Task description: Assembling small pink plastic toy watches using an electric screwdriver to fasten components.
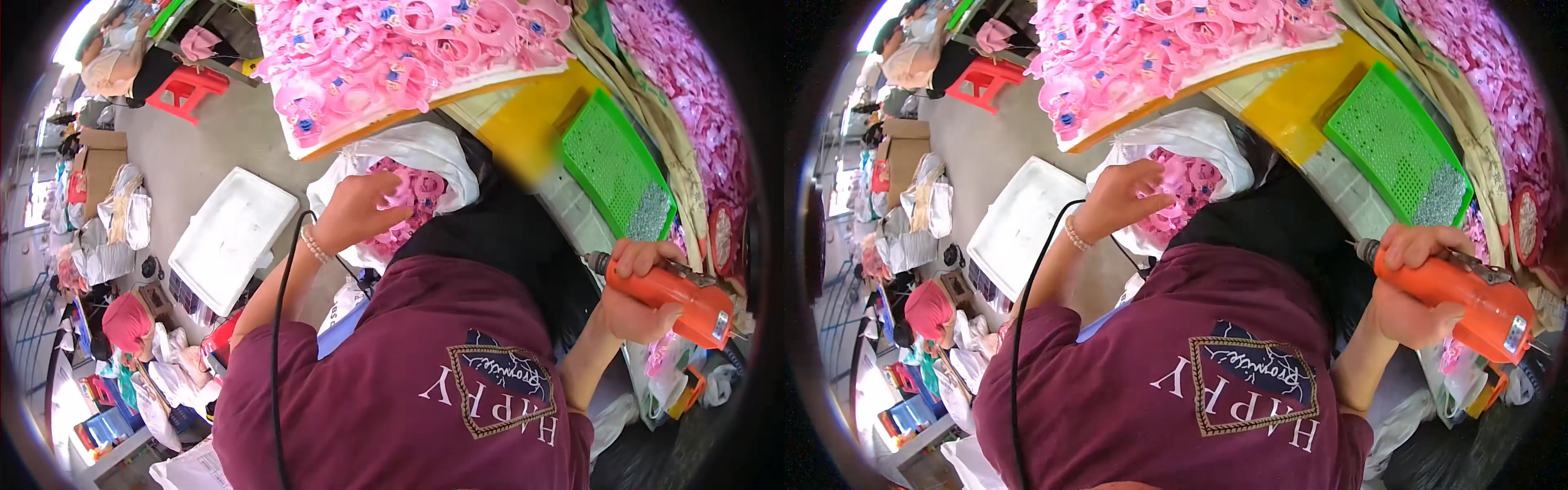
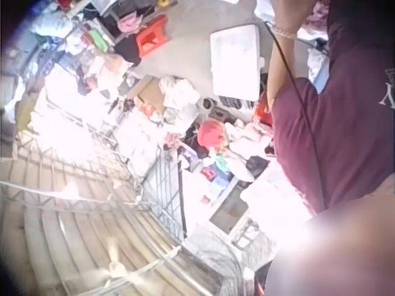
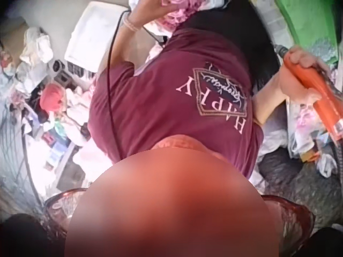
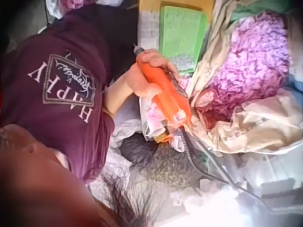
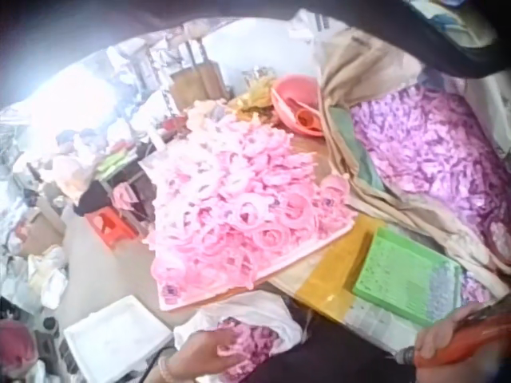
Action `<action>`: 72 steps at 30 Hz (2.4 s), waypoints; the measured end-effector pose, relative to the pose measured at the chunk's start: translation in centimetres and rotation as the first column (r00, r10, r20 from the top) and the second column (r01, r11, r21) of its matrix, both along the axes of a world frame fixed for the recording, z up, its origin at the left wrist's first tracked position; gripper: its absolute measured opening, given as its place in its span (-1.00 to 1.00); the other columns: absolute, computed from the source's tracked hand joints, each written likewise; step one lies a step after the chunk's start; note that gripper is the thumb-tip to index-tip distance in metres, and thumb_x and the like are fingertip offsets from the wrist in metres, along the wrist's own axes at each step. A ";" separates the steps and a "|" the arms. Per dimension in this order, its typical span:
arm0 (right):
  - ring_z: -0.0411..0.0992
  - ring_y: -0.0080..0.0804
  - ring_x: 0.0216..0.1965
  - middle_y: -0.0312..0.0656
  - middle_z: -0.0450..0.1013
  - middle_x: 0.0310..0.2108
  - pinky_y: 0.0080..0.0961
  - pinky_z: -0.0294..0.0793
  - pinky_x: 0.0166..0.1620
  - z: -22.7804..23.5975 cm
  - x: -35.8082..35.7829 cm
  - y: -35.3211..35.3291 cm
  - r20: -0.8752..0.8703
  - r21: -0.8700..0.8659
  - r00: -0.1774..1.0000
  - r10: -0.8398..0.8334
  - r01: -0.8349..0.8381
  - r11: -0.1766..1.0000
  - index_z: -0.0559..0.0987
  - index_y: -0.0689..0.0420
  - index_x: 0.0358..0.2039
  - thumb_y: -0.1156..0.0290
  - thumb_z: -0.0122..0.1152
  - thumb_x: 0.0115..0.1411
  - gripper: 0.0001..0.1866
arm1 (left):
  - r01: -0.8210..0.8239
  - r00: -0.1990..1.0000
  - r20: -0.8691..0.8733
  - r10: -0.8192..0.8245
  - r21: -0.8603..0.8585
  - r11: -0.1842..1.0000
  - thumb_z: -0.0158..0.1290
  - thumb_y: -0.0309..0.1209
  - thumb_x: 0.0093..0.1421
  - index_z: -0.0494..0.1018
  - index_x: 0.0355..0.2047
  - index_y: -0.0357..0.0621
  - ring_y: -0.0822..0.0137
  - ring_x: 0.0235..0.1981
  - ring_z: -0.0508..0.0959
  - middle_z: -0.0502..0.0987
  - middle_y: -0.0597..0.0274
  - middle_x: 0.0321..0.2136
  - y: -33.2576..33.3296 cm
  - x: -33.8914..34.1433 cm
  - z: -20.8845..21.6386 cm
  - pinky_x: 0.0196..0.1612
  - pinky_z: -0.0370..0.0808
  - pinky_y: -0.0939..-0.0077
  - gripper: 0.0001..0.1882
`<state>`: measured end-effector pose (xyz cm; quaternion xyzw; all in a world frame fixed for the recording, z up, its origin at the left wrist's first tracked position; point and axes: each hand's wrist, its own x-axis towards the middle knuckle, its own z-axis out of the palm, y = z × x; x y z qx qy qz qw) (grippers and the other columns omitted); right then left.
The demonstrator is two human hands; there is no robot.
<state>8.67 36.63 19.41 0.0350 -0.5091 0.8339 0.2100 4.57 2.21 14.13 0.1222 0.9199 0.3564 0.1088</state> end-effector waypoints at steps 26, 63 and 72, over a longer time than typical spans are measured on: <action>0.22 -0.44 -0.55 -0.24 0.24 -0.55 -0.48 0.16 -0.37 -0.5 -0.8 -0.3 0.016 0.017 1.000 0.000 0.000 1.000 0.28 0.14 -0.07 -0.16 0.11 -0.04 -0.30 | -0.624 0.593 -0.608 0.528 0.069 0.779 0.18 -0.36 -0.24 0.35 -0.14 -0.31 0.11 -0.37 0.49 0.44 0.03 -0.37 -5.2 -4.0 4.4 -0.30 0.45 0.32 -0.42; 0.29 -0.34 -0.56 -0.14 0.30 -0.58 -0.36 0.31 -0.42 -2.4 -8.9 7.1 0.019 0.263 0.976 -0.216 0.203 0.943 0.33 0.31 -0.20 -0.06 -0.04 0.04 -0.39 | -0.635 0.343 0.708 -0.618 0.659 0.403 -0.19 -0.63 -0.06 0.12 0.07 -0.28 0.21 -0.43 0.57 0.39 -0.12 -0.08 17.8 -3.1 0.8 -0.41 0.56 0.50 -0.42; 0.30 -0.34 -0.57 -0.13 0.31 -0.58 -0.35 0.32 -0.42 -3.2 -9.2 6.7 -0.008 0.306 0.980 -0.200 0.193 0.932 0.32 0.30 -0.18 -0.10 -0.10 0.05 -0.37 | -0.655 0.175 0.642 -0.747 0.642 0.398 -0.16 -0.57 0.02 -0.03 0.16 -0.25 0.09 -0.41 0.57 0.40 -0.12 -0.12 18.2 -3.2 -0.3 -0.39 0.56 0.42 -0.36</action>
